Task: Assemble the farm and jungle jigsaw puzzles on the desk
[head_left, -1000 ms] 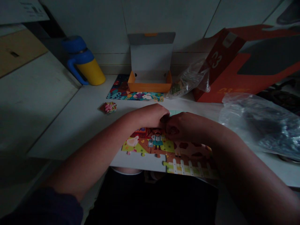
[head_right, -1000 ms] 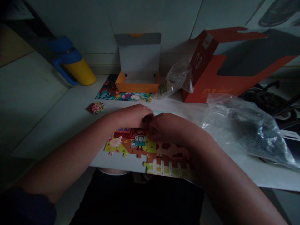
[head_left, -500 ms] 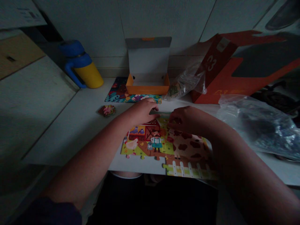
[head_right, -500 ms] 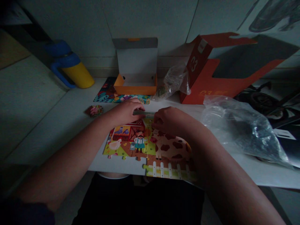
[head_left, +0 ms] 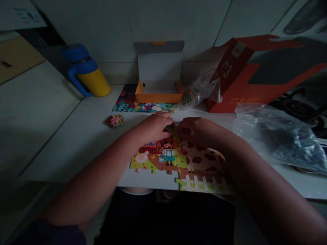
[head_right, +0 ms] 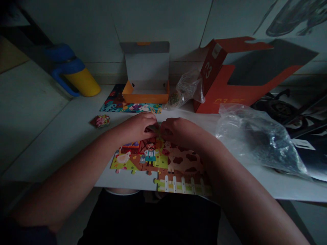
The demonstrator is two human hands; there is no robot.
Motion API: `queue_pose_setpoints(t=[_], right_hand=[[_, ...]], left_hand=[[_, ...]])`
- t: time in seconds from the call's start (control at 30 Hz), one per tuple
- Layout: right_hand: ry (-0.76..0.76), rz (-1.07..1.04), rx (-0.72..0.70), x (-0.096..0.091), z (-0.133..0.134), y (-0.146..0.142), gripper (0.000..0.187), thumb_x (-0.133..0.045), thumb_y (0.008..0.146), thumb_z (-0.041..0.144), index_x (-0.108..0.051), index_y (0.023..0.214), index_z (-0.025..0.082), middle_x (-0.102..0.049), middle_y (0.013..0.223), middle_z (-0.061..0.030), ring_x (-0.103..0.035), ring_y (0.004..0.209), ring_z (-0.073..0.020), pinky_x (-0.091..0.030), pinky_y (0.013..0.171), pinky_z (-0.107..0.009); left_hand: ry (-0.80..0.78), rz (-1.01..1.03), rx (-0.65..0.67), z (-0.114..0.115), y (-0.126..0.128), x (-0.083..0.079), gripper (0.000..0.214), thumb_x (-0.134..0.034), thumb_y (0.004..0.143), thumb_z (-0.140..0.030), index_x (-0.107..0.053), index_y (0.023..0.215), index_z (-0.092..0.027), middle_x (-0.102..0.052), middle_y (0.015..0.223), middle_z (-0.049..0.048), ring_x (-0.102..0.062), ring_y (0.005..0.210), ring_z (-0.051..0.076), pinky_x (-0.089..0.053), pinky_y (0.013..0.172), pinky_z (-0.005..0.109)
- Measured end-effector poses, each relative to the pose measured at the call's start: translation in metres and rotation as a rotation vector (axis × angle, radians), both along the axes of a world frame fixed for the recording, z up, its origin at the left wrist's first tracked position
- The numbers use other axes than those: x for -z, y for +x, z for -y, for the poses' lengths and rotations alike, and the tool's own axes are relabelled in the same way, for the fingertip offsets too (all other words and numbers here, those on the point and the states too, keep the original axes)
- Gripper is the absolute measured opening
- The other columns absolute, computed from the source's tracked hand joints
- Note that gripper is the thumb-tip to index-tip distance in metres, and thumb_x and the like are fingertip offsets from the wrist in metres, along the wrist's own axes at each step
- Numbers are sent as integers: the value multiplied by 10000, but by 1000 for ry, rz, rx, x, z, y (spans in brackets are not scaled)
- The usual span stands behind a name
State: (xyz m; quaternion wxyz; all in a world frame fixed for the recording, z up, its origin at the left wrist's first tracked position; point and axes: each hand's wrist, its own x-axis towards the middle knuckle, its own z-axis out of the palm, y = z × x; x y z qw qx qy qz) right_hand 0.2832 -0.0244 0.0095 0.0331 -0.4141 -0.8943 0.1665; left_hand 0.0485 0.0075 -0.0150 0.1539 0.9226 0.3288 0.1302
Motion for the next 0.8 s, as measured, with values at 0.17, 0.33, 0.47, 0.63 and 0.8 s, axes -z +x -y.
queue_pose_setpoints(t=[0.17, 0.33, 0.47, 0.63, 0.8], right_hand=[[4, 8, -33, 4, -3, 0, 176, -639, 1003, 264, -786, 1088, 217, -762, 1054, -78, -679, 898, -208, -461, 798, -316], [4, 23, -29, 1, 0, -2, 202, -623, 1021, 260, -791, 1088, 171, -763, 1055, -105, -674, 891, -212, -455, 797, -320], [-23, -7, -36, 0, 2, -2, 205, -629, 1021, 254, -797, 1109, 176, -771, 1080, -101, -675, 890, -209, -454, 795, -316], [-34, -19, -21, 3, -1, -4, 183, -663, 980, 229, -812, 1077, 186, -775, 1060, -91, -689, 907, -222, -477, 808, -321], [-66, 38, -41, 0, -2, -2, 176, -670, 945, 189, -839, 979, 221, -784, 990, -69, -696, 846, -193, -485, 776, -299]], left_hand=[[-17, -4, -10, 0, -1, 2, 122, -780, 914, -263, -741, 993, -179, -702, 1103, 93, -657, 1070, 237, -508, 951, 351], [0, -6, -22, 0, 0, 4, 121, -778, 914, -256, -746, 999, -176, -695, 1092, 91, -650, 1057, 232, -507, 937, 347], [26, -10, -27, 0, 2, 6, 112, -761, 926, -259, -751, 1007, -182, -695, 1086, 91, -647, 1056, 236, -508, 932, 354], [56, -28, -48, 1, 2, 7, 100, -753, 931, -258, -738, 1002, -189, -696, 1102, 94, -648, 1079, 247, -508, 957, 368], [66, -25, -15, 1, 2, 8, 101, -764, 921, -266, -730, 969, -184, -693, 1102, 96, -653, 1075, 251, -510, 960, 367]])
